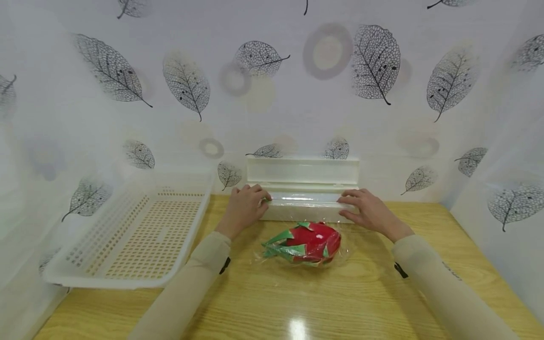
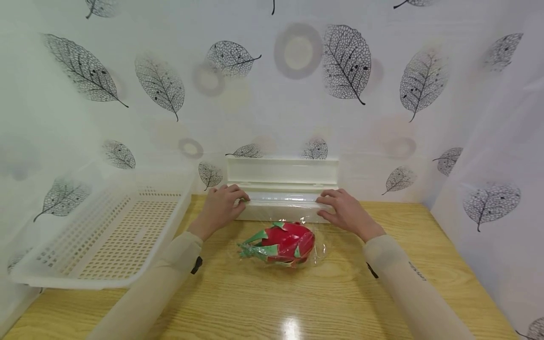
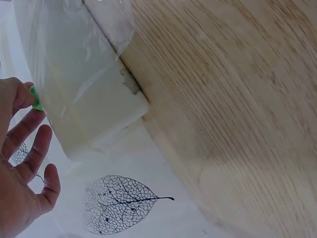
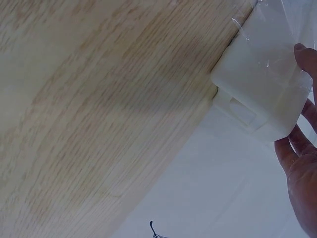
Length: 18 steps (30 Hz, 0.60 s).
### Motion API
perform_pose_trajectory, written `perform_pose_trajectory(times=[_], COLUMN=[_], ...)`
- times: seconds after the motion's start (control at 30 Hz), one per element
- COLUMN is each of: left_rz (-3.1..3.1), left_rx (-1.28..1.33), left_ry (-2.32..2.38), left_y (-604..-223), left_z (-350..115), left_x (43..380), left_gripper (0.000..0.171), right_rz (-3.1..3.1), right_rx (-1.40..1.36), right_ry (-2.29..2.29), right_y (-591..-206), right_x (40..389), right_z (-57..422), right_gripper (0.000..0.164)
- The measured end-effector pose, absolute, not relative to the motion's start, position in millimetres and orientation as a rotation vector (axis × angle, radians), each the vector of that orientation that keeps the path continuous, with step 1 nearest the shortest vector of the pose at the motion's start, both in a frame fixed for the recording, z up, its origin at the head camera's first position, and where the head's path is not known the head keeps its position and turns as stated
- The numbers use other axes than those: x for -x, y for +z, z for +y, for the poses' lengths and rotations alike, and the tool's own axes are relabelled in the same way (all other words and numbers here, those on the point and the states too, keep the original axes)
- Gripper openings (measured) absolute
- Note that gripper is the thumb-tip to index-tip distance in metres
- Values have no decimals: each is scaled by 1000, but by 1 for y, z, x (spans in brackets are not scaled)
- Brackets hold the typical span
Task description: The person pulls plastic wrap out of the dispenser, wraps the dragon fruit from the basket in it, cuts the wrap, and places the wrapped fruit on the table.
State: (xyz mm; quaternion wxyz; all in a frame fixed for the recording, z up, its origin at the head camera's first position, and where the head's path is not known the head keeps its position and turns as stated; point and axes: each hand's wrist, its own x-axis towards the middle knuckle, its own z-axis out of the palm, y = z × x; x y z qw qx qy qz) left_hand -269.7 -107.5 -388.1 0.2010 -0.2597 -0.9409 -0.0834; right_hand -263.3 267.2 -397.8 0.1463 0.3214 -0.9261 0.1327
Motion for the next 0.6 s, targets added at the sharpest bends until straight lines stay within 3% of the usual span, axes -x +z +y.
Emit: perform_pose_trajectory(times=[0.6], left_rz=[-2658], left_rx=[675], left_ry=[-283], left_y=[-389], left_z=[-113], left_x=[267], left_gripper=[12], right_rz=[-2685], right_rx=[-911], right_ry=[394], right_y=[-398], right_x=[264], right_z=[267], right_gripper=[35])
